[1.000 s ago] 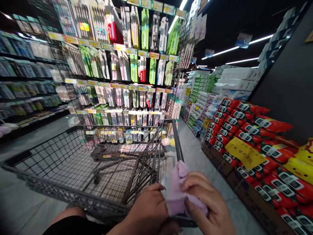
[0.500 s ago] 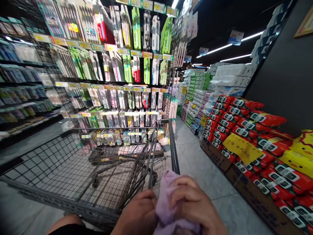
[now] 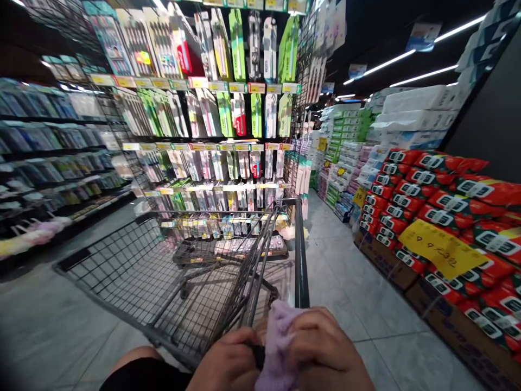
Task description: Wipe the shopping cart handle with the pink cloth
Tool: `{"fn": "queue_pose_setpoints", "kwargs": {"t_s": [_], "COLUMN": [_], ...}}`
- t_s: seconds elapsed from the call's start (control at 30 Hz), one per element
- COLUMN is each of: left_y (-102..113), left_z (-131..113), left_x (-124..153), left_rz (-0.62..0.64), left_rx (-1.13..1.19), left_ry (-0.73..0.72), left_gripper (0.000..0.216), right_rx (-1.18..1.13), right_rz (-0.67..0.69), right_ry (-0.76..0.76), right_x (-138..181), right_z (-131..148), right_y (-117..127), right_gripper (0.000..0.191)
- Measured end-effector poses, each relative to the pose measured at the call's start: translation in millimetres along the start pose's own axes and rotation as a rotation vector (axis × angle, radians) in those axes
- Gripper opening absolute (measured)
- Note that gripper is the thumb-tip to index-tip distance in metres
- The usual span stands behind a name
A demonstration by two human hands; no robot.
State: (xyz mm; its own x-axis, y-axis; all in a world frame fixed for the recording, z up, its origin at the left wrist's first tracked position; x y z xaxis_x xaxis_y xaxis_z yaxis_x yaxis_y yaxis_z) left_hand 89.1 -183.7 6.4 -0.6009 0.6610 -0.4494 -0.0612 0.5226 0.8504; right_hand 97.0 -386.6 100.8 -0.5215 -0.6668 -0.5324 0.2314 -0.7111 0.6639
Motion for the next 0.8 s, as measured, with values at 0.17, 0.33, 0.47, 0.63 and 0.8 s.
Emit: {"fn": "queue_pose_setpoints", "kwargs": {"t_s": [0.17, 0.33, 0.47, 0.63, 0.8], "left_y": [15.4, 31.5, 41.7, 51.4, 66.6], "left_z": [-2.2, -1.0, 0.3, -3.7, -5.1], "left_x": [23.7, 39.8, 45.5, 46.3, 53.8], "left_rz": [0.076, 0.076, 0.012, 0.041, 0.093], "left_rx": [0.031, 0.008, 0.05, -0.022, -0.046], "left_ry": [0.0, -0.015, -0.009, 0.039, 0.079], "left_gripper": [0.061, 0.061, 0.063, 0.055, 0.047], "right_rx": [0.071, 0.138, 0.155, 0.198, 0.243], "right_rz": [-0.229, -0.29, -0.085, -0.339, -0.304], "right_ry": [0.025, 0.054, 0.131, 0.025, 0.085], "right_x": [-13.1, -29.5, -18.3, -27.0, -52.9], "right_z": [-34.8, -27.1, -2.4, -37.0, -26.8], "right_y": [-9.7, -25.8, -37.6, -32.3, -43.4], "right_gripper": [0.011, 0.013, 0.006, 0.011, 0.009]}}
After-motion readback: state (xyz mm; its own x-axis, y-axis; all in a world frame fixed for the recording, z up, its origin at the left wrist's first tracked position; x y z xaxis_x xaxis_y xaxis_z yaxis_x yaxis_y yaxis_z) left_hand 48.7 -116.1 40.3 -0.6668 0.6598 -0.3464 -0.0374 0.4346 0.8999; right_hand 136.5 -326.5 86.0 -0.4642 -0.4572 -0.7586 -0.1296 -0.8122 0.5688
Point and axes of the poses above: each hand's wrist, its own x-axis away from the middle knuckle, its own y-axis out of the back of the hand, z = x × y, the point moved 1 cm from there along -x, towards the middle knuckle, and after that the axes turned 14 degrees about z, right-handed, at the moved point
